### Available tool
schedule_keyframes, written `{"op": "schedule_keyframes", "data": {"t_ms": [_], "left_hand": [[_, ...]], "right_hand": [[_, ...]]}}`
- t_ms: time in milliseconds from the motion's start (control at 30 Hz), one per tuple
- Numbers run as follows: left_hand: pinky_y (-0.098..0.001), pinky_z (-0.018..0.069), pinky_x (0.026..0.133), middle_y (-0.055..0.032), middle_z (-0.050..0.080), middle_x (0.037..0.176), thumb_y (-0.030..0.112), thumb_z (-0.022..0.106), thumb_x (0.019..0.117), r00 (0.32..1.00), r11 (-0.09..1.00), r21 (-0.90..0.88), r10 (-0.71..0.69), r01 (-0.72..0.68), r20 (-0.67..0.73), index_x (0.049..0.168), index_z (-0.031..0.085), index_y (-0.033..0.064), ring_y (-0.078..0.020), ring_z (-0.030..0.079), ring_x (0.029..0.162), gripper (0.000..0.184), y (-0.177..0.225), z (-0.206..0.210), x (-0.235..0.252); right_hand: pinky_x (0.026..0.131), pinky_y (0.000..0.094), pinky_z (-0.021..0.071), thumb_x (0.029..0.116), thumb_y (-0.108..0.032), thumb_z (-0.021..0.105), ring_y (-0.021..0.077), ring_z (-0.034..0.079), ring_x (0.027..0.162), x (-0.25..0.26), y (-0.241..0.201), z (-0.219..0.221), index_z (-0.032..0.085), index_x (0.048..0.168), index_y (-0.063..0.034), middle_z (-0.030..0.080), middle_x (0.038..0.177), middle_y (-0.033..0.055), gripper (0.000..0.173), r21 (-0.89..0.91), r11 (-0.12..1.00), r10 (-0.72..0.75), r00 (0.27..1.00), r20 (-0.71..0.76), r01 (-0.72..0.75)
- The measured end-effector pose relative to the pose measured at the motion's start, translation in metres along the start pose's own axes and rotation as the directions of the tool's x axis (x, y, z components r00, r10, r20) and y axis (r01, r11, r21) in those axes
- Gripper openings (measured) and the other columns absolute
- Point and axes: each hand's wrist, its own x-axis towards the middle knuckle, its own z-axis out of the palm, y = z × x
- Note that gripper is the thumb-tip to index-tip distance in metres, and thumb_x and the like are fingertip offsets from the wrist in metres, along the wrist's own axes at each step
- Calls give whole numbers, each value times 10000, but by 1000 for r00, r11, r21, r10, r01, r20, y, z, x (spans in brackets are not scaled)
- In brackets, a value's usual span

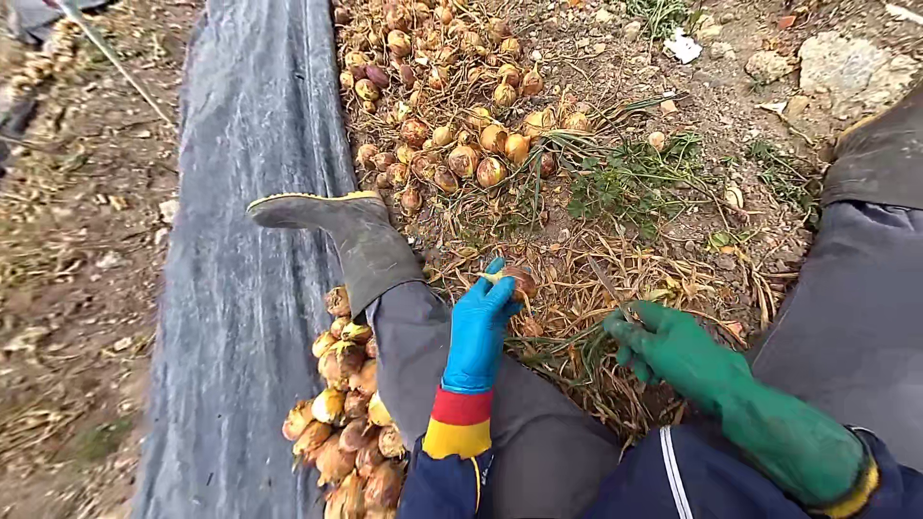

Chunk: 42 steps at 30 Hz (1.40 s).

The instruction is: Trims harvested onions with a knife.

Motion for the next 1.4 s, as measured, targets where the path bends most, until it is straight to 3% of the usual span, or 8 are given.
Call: {"op": "schedule_keyframes", "data": {"t_ms": [267, 433, 533, 667, 867, 967, 1267, 1400], "left_hand": [[-393, 626, 928, 107, 725, 1256, 517, 847, 797, 995, 592, 802, 93, -75, 24, 1522, 524, 346, -65, 712, 1075, 812, 25, -1, -85], [-575, 542, 984, -16, 732, 1250, 583, 725, 851, 937, 203, 936, 145, 286, -318, 1502, 558, 261, -205, 698, 1134, 745, 70, -124, -131], [-682, 515, 860, -126, 752, 1001, 549, 669, 893, 845, 39, 852, 115, 522, -523, 1156, 759, 139, -344, 707, 971, 495, 86, -179, -148], [-702, 492, 926, -149, 752, 1119, 479, 609, 1008, 843, 194, 892, 292, 409, -451, 1334, 689, 95, -368, 704, 1060, 510, 100, -148, -105], [-688, 510, 892, -131, 758, 1047, 456, 593, 996, 934, 284, 957, 322, 62, -156, 1184, 739, 97, -349, 712, 1012, 431, 66, -49, 108], [-677, 494, 982, -184, 714, 1183, 505, 627, 928, 951, 289, 948, 233, 131, -203, 1416, 595, 51, -388, 667, 1145, 668, 54, 1, 209], [-678, 436, 1027, -329, 581, 1332, 423, 707, 919, 971, -19, 974, -85, 224, -225, 1358, 535, -75, -476, 562, 1276, 686, 87, 91, 272], [-545, 508, 1009, -235, 618, 1318, 406, 760, 914, 955, 419, 861, -182, 290, -234, 1339, 570, -41, -349, 616, 1214, 645, 81, 58, 287]], "right_hand": [[556, 362, 600, 926, -733, 571, 182, 688, 583, -32, -3, 6, 652, 1239, -194, 743, 802, 31, 628, -159, 987, 2, 999, 44, 5], [644, 432, 612, 973, -672, 543, 203, 707, 664, -18, 18, -21, 638, 1261, -235, 744, 882, 34, 532, -427, 903, 102, 987, 123, -40], [626, 421, 608, 995, -631, 550, 202, 699, 646, -15, 22, -49, 620, 1324, -228, 748, 884, 36, 525, -436, 896, 130, 988, 89, -79], [547, 380, 596, 1002, -561, 598, 210, 698, 601, -12, 27, -79, 641, 1280, -208, 765, 878, 47, 451, -239, 969, 73, 997, 8, -69], [509, 372, 597, 976, -459, 691, 233, 699, 574, -9, 31, -79, 668, 1265, -216, 769, 858, 79, 378, -63, 997, 33, 992, -123, -41], [504, 369, 596, 960, -483, 698, 239, 703, 586, -15, 44, -67, 664, 1271, -203, 770, 878, 83, 420, 10, 997, 83, 987, -140, -83], [538, 392, 611, 974, -456, 690, 244, 709, 608, -3, 78, -49, 653, 1265, -166, 768, 877, 82, 412, 150, 979, 144, 988, -55, -134], [562, 393, 626, 957, -476, 705, 240, 725, 639, 3, 67, -62, 666, 1234, -187, 767, 872, 70, 402, 176, 982, 80, 995, -56, -69]]}}
